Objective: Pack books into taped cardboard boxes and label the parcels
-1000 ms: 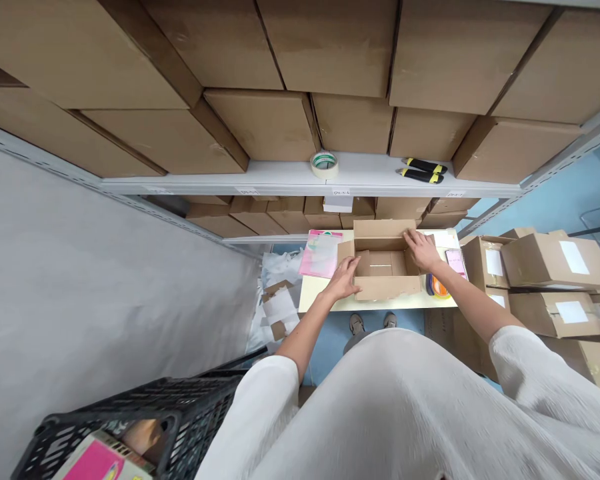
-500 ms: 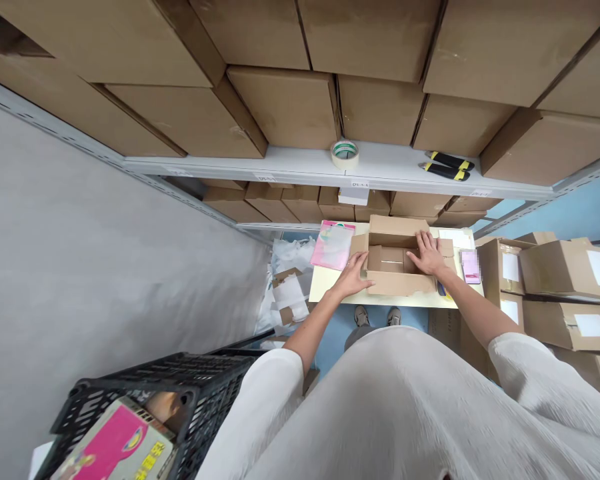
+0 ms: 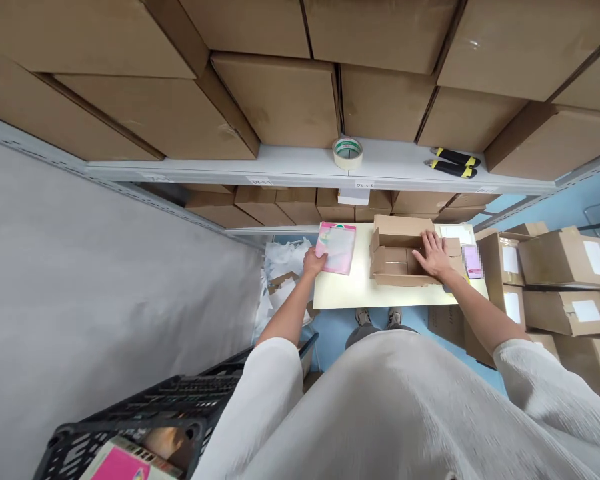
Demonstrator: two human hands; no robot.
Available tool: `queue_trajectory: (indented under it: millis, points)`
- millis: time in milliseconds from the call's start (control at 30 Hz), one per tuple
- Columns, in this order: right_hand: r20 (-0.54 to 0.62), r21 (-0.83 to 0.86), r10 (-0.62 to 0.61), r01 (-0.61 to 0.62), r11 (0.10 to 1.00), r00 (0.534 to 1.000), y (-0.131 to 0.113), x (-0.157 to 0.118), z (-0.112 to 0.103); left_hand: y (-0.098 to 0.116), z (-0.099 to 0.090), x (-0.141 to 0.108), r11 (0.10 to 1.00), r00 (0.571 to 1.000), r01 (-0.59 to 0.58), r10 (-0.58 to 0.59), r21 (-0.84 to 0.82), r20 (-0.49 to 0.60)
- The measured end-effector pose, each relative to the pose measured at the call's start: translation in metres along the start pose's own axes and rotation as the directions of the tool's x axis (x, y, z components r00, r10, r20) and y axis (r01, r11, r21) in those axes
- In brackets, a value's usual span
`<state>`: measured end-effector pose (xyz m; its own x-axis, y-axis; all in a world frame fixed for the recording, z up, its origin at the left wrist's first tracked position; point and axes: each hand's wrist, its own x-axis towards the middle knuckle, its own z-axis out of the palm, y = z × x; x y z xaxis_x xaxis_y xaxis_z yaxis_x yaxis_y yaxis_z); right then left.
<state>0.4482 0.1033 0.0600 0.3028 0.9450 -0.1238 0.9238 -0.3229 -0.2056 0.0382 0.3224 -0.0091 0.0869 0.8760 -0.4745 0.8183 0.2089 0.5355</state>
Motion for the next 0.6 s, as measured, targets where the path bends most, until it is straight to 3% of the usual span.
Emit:
queue_trajectory:
  millis: [100, 300, 600]
  points:
    - [0.0, -0.007, 0.019, -0.019, 1.0, 1.0, -0.003, -0.003, -0.001, -0.013, 0.009, 0.013, 0.993, 0.993, 0.108, -0.111, 0.056, 0.048]
    - [0.016, -0.002, 0.043, -0.043, 0.999, 0.999, -0.009, -0.008, -0.004, -0.013, 0.03, 0.022, 0.969, 0.982, 0.169, -0.182, 0.18, 0.054]
    - [0.024, -0.059, 0.029, -0.028, 0.998, 0.999, -0.007, -0.011, 0.0, -0.013, 0.031, 0.034, 0.974, 0.987, 0.154, -0.159, 0.168, 0.016]
